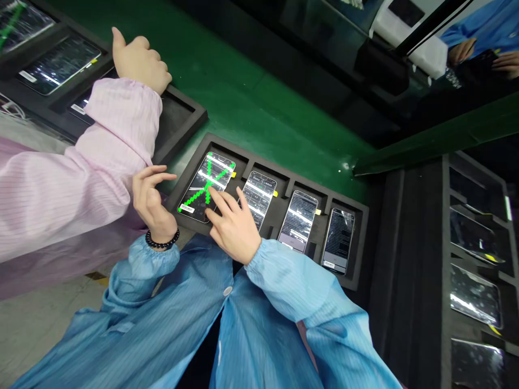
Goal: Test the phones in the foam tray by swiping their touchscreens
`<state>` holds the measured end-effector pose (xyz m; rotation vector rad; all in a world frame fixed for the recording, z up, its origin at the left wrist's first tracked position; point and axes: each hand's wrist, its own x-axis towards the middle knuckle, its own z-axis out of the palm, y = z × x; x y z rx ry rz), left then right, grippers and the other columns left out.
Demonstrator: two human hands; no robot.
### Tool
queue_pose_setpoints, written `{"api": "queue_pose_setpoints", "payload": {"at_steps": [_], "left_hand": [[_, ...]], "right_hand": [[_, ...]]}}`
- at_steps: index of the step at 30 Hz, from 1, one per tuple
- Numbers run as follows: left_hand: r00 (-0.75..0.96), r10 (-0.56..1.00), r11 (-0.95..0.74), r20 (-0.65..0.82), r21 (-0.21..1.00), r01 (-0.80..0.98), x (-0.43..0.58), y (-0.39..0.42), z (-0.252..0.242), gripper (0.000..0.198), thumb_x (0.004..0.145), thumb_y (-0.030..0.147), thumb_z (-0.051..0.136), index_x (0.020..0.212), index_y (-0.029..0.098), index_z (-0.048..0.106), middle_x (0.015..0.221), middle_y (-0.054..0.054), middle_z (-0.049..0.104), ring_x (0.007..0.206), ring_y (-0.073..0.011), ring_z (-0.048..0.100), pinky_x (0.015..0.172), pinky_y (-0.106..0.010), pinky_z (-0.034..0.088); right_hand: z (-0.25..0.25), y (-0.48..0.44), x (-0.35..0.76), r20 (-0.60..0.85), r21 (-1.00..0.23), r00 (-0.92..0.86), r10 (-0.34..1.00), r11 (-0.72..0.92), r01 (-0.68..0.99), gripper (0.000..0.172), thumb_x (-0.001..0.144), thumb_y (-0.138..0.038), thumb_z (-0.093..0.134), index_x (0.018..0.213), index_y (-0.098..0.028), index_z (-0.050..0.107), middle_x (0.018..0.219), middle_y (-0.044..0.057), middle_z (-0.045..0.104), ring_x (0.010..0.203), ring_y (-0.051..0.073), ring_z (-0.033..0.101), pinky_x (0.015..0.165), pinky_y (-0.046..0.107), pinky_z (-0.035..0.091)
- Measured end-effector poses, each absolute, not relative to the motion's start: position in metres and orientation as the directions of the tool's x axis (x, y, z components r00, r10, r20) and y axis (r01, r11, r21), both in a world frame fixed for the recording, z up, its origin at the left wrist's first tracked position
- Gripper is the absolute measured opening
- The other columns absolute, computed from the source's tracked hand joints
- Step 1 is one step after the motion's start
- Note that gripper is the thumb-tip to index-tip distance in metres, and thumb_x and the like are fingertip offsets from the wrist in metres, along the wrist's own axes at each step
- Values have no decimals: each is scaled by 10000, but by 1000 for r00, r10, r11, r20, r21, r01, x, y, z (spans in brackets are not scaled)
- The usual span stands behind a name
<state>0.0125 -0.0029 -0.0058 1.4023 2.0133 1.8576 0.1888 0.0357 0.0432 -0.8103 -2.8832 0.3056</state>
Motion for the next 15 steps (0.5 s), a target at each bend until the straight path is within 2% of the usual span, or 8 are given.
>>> {"api": "queue_pose_setpoints", "payload": {"at_steps": [3,8,11,15], "left_hand": [[-593,626,-129,506,817,561,12,-2,-7,458,1013,263,271,985,101,698,1151,-145,630,1150,-206,576,1077,-391,440],[-603,623,-107,498,818,565,12,-1,-8,434,1002,325,276,980,210,694,1164,-92,635,1154,-217,586,1082,-412,455],[-608,623,-115,492,827,551,12,-1,-9,426,1003,343,285,988,226,695,1170,-83,632,1161,-224,579,1093,-434,444],[-595,633,-122,495,823,555,12,-3,-8,446,1015,348,276,1008,215,702,1165,-78,627,1170,-225,571,1105,-448,430]], "right_hand": [[43,19,194,66,-225,-858,510,845,485,315,904,-164,560,1186,-155,699,1549,169,471,1331,299,499,1197,607,337],[48,18,192,79,-234,-856,511,844,482,267,908,-170,559,1122,-158,718,1533,167,492,1320,299,513,1185,612,353],[72,28,197,185,-231,-808,559,824,517,286,948,-187,507,1153,-174,706,1529,149,501,1323,282,515,1201,588,336],[110,38,226,352,-234,-624,697,711,663,319,989,-198,450,1230,-210,659,1525,125,500,1367,273,488,1219,582,299]]}}
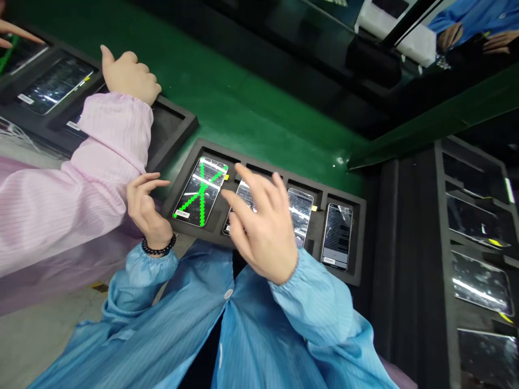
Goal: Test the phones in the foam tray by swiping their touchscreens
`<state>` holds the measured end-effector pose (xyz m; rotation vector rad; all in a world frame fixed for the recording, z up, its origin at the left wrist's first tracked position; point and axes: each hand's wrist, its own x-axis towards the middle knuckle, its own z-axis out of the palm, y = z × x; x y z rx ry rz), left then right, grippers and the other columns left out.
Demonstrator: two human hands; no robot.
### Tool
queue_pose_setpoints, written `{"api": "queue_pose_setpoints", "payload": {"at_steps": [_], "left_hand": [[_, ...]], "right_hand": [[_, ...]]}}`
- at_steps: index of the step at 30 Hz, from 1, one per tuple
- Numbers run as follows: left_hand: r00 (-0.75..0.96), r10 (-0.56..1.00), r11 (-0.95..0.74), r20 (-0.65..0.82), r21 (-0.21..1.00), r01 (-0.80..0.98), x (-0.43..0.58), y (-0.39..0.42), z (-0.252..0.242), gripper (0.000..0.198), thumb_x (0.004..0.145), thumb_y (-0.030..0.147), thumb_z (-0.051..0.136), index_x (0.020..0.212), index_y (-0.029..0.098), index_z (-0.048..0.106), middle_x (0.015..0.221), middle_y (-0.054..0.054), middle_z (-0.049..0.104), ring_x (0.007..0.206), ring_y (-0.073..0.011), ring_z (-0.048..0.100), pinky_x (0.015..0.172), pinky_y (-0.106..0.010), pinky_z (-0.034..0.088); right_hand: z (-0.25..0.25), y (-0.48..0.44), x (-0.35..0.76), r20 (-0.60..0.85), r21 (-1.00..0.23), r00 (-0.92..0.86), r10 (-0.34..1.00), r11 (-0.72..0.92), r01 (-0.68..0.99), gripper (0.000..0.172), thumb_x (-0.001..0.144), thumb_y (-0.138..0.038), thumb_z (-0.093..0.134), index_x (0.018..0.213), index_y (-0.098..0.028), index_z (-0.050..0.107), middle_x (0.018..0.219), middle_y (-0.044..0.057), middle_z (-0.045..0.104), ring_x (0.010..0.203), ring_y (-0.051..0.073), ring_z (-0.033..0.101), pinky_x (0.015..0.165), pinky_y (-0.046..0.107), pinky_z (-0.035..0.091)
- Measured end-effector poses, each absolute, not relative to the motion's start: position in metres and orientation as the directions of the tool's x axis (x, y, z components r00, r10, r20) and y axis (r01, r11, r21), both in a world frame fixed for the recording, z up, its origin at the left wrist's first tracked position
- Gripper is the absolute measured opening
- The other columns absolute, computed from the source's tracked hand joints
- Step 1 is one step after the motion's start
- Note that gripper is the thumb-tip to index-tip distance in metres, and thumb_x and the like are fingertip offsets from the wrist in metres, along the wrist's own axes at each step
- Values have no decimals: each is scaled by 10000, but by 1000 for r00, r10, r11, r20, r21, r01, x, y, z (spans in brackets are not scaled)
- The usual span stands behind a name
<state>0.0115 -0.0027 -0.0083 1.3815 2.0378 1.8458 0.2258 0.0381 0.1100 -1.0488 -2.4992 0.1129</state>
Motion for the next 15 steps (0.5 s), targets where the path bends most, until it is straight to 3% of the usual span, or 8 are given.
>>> {"api": "queue_pose_setpoints", "payload": {"at_steps": [5,8,11,15], "left_hand": [[-432,780,-119,452,785,608,8,0,4,465,1033,349,282,1204,165,674,1330,-113,593,1287,-228,539,1161,-414,398],[-246,881,-116,403,690,715,8,13,13,497,1042,371,272,1357,149,587,1512,-142,460,1462,-251,386,1256,-445,271],[-134,924,-125,357,616,778,12,30,15,521,1042,410,259,1376,158,569,1583,-151,376,1534,-295,263,1284,-561,138],[-19,942,-187,334,571,799,16,41,10,508,1043,435,250,1301,209,625,1584,-115,390,1543,-312,246,1274,-643,53]], "right_hand": [[100,49,267,336,-306,-467,818,564,767,317,1017,-236,412,1208,-238,665,1484,112,529,1362,286,509,1192,595,325],[66,59,278,310,-336,-425,850,517,787,326,1026,-260,402,1179,-214,686,1457,126,552,1333,281,529,1189,585,336],[33,66,281,366,-335,-356,860,479,812,334,1016,-256,405,1154,-192,703,1457,137,554,1341,287,511,1202,595,314],[15,67,280,391,-271,-363,846,483,833,312,1010,-268,437,1138,-220,717,1466,114,555,1300,276,526,1200,610,307]]}}
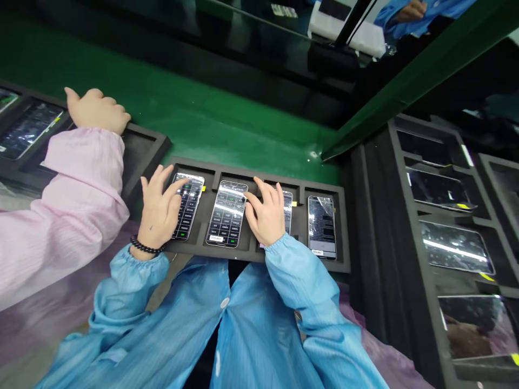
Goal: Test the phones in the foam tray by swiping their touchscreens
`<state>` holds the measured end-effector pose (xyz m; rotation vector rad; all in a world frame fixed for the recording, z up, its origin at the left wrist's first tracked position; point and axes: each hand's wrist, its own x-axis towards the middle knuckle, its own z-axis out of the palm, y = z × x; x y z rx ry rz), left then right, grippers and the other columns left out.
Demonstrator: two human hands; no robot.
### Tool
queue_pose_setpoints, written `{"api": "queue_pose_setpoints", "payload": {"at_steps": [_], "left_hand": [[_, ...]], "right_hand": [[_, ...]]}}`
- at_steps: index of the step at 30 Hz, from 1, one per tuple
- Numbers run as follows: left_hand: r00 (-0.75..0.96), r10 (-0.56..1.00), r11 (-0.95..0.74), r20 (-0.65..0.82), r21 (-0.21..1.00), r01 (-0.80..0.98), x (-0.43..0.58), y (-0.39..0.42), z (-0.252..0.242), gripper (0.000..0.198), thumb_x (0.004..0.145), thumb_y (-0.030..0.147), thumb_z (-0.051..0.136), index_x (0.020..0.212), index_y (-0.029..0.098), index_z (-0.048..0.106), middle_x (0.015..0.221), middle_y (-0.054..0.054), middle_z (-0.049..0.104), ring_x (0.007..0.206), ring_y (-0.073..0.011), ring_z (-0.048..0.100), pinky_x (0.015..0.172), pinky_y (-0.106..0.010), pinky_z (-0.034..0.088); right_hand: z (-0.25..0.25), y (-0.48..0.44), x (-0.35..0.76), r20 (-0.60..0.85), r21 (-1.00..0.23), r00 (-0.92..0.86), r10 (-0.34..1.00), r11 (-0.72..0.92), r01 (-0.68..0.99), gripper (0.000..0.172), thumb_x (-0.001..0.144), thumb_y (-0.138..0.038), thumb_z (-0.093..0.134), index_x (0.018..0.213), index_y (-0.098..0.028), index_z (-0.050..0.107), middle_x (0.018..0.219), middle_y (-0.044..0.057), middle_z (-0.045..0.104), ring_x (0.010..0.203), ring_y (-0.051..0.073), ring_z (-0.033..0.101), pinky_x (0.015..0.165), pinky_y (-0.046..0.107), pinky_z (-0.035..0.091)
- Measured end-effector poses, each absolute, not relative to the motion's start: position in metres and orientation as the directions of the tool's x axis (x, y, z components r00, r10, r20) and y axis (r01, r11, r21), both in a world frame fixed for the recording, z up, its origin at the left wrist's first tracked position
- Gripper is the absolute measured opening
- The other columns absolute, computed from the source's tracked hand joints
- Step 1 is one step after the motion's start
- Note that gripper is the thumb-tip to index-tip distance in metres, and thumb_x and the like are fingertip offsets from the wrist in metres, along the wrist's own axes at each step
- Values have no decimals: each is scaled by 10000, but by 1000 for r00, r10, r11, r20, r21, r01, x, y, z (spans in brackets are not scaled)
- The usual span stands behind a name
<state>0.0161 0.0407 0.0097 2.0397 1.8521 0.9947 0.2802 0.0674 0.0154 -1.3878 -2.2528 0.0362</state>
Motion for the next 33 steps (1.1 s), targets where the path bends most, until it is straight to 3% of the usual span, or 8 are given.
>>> {"api": "queue_pose_setpoints", "payload": {"at_steps": [5,9,14,17,19,23,29,33], "left_hand": [[21,932,-227,362,540,811,13,36,8,493,1043,429,276,1201,220,694,1578,-87,407,1548,-311,236,1293,-604,-1],[53,944,-222,326,506,833,14,38,5,485,1039,416,286,1265,239,677,1608,-99,362,1560,-321,194,1263,-667,2],[81,970,-186,229,486,854,17,42,5,506,1029,481,296,1306,262,658,1628,-97,330,1557,-358,184,1227,-719,-2],[-42,962,-114,270,538,835,12,34,8,545,1032,498,277,1422,245,561,1628,-112,325,1560,-329,185,1258,-658,22],[-137,951,-60,276,600,798,6,24,8,595,1035,509,249,1498,207,471,1618,-133,335,1546,-300,235,1283,-579,113],[-231,960,45,156,730,681,-8,3,-1,661,1026,566,247,1549,186,383,1585,-132,402,1480,-251,382,1266,-438,279],[-332,943,162,2,870,466,-2,-16,-5,699,995,651,289,1571,257,330,1608,-85,378,1505,-250,355,1278,-433,277],[-418,904,239,-91,919,315,15,-39,-7,694,995,638,315,1587,280,271,1628,-90,339,1522,-252,323,1286,-462,260]], "right_hand": [[19,65,279,337,-242,-395,855,484,841,319,1023,-306,442,1139,-239,731,1544,96,483,1337,282,490,1212,633,266],[17,66,278,263,-223,-412,872,470,854,347,1029,-327,434,1194,-208,714,1567,127,452,1346,306,481,1211,668,234],[20,67,282,332,-247,-372,867,460,853,330,1020,-313,441,1210,-207,690,1531,122,494,1327,288,508,1219,623,264],[32,51,286,407,-295,-317,857,452,842,333,1009,-295,449,1243,-203,667,1515,131,503,1351,294,498,1215,596,286],[37,28,287,432,-347,-286,855,450,823,350,996,-274,450,1277,-191,642,1506,135,506,1374,293,483,1217,564,299],[21,-22,282,434,-431,-308,847,495,755,382,979,-258,416,1310,-200,599,1463,138,538,1336,278,531,1181,528,363],[-11,-8,283,608,-336,-265,749,545,768,383,929,-257,475,1277,-261,634,1298,93,668,1126,270,643,1093,480,446],[1,19,302,483,-565,-171,859,455,688,362,982,-310,409,1232,-223,657,1298,112,649,1190,277,603,1037,482,483]]}}
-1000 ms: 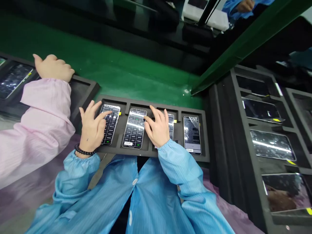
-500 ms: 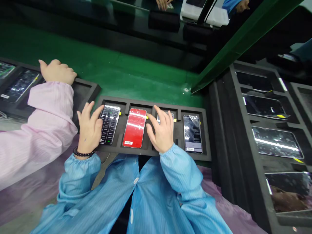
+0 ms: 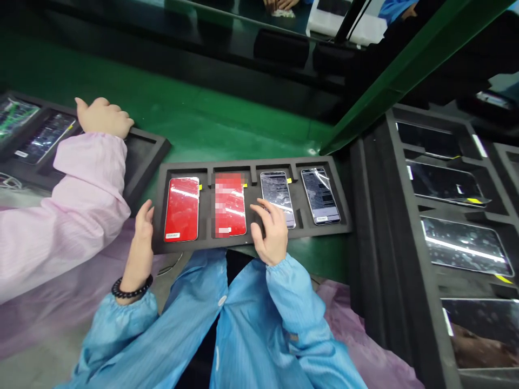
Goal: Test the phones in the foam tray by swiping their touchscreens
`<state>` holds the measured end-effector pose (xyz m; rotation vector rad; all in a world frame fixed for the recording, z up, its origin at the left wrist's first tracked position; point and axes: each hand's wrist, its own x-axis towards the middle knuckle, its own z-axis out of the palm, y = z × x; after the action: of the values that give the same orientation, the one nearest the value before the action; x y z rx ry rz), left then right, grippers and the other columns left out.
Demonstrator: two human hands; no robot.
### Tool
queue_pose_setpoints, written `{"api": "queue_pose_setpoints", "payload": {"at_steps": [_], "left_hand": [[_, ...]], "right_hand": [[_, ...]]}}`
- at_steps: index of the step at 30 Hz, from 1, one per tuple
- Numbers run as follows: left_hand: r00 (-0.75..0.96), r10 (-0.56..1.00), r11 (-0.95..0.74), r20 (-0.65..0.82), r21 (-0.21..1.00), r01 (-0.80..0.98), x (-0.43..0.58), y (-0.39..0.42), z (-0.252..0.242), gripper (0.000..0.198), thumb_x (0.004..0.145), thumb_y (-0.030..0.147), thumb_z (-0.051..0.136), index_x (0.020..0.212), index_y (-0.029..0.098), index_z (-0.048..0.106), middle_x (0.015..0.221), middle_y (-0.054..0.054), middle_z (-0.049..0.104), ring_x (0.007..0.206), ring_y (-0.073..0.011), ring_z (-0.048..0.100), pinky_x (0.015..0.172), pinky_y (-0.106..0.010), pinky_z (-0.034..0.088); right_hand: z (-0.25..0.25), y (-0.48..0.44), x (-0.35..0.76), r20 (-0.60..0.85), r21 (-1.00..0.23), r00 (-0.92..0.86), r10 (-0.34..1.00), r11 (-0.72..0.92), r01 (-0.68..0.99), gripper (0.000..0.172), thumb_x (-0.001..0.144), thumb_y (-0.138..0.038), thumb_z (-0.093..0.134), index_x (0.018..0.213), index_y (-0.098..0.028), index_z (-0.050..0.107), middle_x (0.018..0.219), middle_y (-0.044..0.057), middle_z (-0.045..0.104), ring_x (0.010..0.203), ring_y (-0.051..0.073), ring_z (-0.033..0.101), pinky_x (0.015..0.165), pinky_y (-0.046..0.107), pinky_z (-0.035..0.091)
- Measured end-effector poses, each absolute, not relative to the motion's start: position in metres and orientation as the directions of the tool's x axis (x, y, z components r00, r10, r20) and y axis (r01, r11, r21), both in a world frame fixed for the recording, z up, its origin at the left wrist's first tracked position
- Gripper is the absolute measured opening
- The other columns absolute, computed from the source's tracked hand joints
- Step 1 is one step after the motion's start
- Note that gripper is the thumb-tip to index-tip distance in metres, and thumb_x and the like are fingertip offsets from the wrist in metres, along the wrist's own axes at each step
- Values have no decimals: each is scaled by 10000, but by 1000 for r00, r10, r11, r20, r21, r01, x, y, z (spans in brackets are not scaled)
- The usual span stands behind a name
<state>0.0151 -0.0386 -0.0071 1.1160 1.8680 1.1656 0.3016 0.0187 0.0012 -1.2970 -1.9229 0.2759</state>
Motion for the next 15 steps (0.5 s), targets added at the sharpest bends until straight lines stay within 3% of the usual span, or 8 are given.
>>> {"api": "queue_pose_setpoints", "payload": {"at_steps": [2,5,10,13,15], "left_hand": [[-432,898,225,-81,929,293,20,-49,-9,653,1010,591,321,1585,286,269,1620,-93,354,1516,-242,338,1279,-448,282],[-387,922,168,13,887,430,20,-54,-9,607,1020,537,333,1567,272,327,1601,-91,390,1495,-240,376,1268,-440,310],[-122,918,-141,377,599,788,4,-50,-12,439,991,429,414,1347,289,631,1575,-50,432,1523,-290,306,1291,-552,208],[65,884,-299,462,454,839,-9,-55,-19,328,948,342,485,1143,329,749,1543,-18,472,1514,-316,316,1287,-611,159],[124,856,-360,502,405,841,-15,-61,-24,316,931,315,507,1121,352,757,1544,-4,470,1507,-319,322,1285,-631,122]], "right_hand": [[9,23,309,419,-620,-216,882,452,642,367,998,-309,392,1230,-216,661,1310,113,639,1206,272,583,1023,477,491],[14,23,308,386,-526,-430,816,578,624,335,995,-296,430,1159,-235,715,1364,107,618,1225,271,554,1074,511,450],[10,24,294,330,-387,-674,660,747,541,306,990,-264,471,1074,-251,765,1405,88,618,1240,245,547,1178,538,349],[6,24,291,330,-394,-683,652,752,528,325,994,-265,455,1068,-251,770,1390,88,632,1216,241,565,1151,530,393],[5,24,292,355,-384,-681,641,764,519,321,990,-268,461,1097,-244,763,1365,93,649,1196,242,578,1136,527,410]]}}
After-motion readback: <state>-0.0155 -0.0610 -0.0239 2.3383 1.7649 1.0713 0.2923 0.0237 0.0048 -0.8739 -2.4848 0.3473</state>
